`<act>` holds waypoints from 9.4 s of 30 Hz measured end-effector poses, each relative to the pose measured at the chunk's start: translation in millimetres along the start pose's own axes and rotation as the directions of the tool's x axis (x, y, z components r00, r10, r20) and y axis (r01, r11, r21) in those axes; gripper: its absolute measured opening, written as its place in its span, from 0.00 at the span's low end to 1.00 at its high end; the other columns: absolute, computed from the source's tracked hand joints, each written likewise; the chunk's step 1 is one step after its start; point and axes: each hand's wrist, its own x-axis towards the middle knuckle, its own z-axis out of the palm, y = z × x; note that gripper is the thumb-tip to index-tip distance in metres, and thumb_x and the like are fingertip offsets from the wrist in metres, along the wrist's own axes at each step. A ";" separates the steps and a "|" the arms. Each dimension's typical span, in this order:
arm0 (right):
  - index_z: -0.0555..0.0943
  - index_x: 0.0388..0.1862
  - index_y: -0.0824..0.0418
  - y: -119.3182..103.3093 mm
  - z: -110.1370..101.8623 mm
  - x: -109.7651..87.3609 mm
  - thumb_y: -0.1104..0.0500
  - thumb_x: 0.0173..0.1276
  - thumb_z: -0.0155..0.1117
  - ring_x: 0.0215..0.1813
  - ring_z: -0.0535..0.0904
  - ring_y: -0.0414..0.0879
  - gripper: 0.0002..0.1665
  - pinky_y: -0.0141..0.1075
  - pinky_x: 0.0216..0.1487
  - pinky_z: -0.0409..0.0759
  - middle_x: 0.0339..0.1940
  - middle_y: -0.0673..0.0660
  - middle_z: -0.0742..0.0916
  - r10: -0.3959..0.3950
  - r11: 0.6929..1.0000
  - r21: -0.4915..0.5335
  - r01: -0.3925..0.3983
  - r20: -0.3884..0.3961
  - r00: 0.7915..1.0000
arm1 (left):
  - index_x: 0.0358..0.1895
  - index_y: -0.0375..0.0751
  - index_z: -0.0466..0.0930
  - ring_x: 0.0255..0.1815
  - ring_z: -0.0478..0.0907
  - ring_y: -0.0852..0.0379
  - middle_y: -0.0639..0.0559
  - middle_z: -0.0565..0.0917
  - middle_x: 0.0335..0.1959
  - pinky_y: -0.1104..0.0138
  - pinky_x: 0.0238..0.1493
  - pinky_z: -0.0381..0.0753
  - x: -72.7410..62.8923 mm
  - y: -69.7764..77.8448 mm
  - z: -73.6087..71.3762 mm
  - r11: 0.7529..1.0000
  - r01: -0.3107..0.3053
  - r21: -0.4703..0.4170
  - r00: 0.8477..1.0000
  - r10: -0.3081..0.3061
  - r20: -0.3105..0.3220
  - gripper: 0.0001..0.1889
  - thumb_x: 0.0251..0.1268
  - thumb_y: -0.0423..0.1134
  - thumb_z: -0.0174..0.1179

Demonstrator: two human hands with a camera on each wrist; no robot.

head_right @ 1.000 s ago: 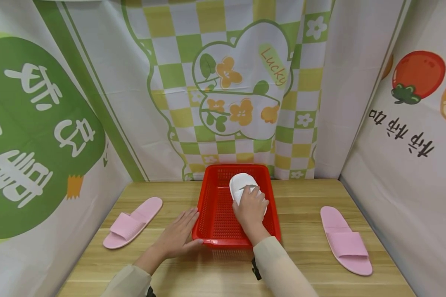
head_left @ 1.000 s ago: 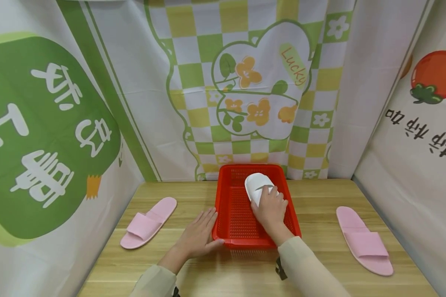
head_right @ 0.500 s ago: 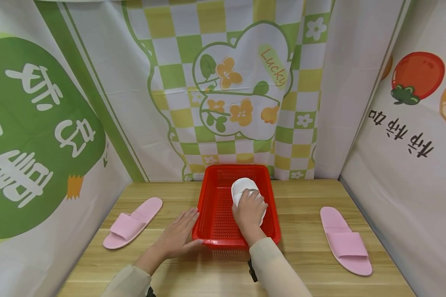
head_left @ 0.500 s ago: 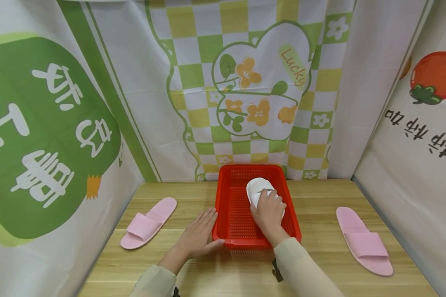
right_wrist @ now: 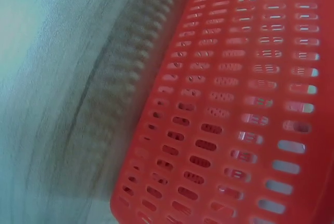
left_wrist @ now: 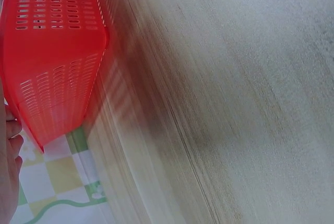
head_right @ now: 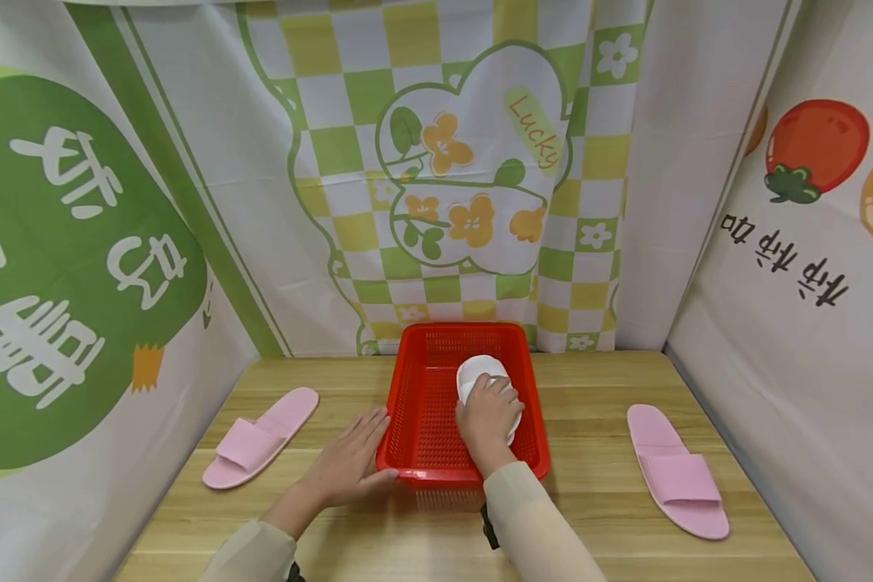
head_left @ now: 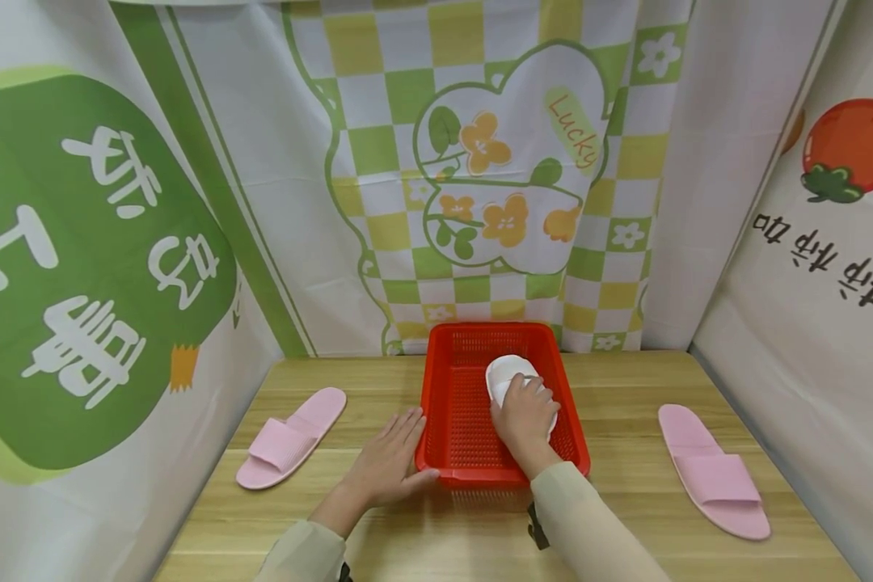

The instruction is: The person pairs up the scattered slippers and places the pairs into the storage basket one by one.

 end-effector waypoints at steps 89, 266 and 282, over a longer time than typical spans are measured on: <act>0.62 0.64 0.80 0.0 16.9 -5.3 0.44 0.61 0.67 0.60 0.66 0.79 0.49 0.67 0.56 0.69 0.64 0.83 0.66 0.072 0.997 -0.034 -0.065 0.244 0.967 | 0.72 0.27 0.57 0.75 0.52 0.43 0.35 0.58 0.74 0.55 0.73 0.51 1.6 1.5 -1.0 1.000 0.012 -0.014 1.000 -0.012 0.015 0.47 0.68 0.68 0.42; 0.57 0.63 0.83 305.5 -20.2 -75.1 0.34 0.63 0.62 0.51 0.63 0.81 0.56 0.73 0.41 0.65 0.54 0.81 0.67 0.002 0.981 0.195 -0.013 0.059 0.998 | 0.62 0.19 0.64 0.60 0.64 0.24 0.20 0.66 0.61 0.35 0.56 0.64 -88.2 -129.5 -6.7 0.811 0.585 -0.003 0.792 -0.572 -0.215 0.48 0.51 0.59 0.68; 0.56 0.64 0.84 311.6 -8.8 -74.9 0.37 0.61 0.64 0.51 0.58 0.84 0.57 0.74 0.41 0.63 0.57 0.87 0.59 0.023 0.977 0.210 -0.034 0.057 0.998 | 0.57 0.16 0.62 0.55 0.66 0.24 0.19 0.66 0.54 0.34 0.47 0.66 -110.1 -138.4 3.3 0.748 0.662 -0.044 0.726 -0.655 -0.208 0.48 0.53 0.60 0.67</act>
